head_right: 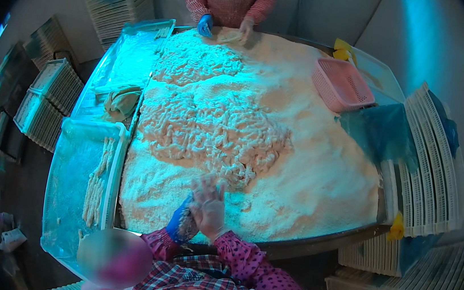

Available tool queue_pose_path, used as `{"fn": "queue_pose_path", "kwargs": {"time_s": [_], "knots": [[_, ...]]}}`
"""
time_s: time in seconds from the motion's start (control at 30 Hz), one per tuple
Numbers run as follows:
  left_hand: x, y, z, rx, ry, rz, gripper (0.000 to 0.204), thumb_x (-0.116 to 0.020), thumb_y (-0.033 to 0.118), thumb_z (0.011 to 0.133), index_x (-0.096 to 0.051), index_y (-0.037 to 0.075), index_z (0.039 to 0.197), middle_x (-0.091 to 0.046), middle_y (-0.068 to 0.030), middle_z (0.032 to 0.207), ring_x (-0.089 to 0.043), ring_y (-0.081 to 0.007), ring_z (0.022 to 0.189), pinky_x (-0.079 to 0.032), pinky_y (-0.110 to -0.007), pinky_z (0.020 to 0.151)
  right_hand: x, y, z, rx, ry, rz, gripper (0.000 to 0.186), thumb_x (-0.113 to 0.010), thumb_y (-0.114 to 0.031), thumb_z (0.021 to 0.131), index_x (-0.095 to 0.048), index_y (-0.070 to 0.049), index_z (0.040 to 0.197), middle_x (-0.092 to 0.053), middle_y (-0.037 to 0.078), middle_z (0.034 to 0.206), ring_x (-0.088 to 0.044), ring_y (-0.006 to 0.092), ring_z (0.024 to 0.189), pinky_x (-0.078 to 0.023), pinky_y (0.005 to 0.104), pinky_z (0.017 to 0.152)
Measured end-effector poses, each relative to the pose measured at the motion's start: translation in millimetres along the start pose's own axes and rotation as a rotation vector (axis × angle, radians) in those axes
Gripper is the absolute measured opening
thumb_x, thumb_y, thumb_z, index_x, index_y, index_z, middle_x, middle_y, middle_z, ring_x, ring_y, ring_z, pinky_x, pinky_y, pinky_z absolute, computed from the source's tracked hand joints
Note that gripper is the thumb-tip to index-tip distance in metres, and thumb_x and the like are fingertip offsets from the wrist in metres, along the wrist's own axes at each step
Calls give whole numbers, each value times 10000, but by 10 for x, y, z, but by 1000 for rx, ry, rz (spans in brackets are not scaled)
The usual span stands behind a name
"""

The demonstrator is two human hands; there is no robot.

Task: The person shapes small pieces of dough into elongated rolls on a floured table and places them into a white tray. Another worker across the table performs the same task simultaneously.

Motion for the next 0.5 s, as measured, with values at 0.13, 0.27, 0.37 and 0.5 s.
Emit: {"fn": "queue_pose_path", "kwargs": {"time_s": [0.13, 0.27, 0.37, 0.5], "knots": [[-472, -2, 142, -1052, 96, 115, 610, -334, 386, 971, -142, 64, 1452, -161, -137, 1496, -151, -254, 1385, -187, -392, 1103, -229, -291, 9, -2, -72, 635, 631, -392, -420, 925, -280, -30, 1409, -236, 184, 1466, -208, 328, 1363, -129, 451, 1098], [1010, 237, -103, -173, -188, -370, 550, -348, 439, 958, -335, 86, 1380, -413, -117, 1318, -450, -218, 1124, -395, -357, 887, 191, -227, 104, 99, -82, 172, 443, -519, -271, 866, -463, -4, 1215, -469, 206, 1207, -428, 359, 1141, -327, 439, 966], [479, 1447, -251, -247, 429, -341, 416, -396, 354, 963, -451, 81, 1272, -566, -25, 1012, -533, -139, 880, -447, -296, 763, 275, 604, -280, -298, -68, -193, 301, -602, -170, 778, -538, -8, 1024, -544, 182, 976, -490, 374, 970, -386, 467, 847], [1545, 2608, -809, -780, 890, 99, 338, -406, 451, 949, -509, 128, 950, -570, -56, 927, -447, -110, 652, -413, -269, 578, 134, 822, -529, -549, 36, 301, 297, -630, -123, 773, -551, -12, 1037, -562, 161, 930, -541, 319, 853, -437, 394, 776]]}}
Point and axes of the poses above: each hand's wrist, its own z-axis towards the middle knuckle, its own x-axis out of the back of the hand, y = z × x, the point moved 2 cm from there along z, towards the middle knuckle
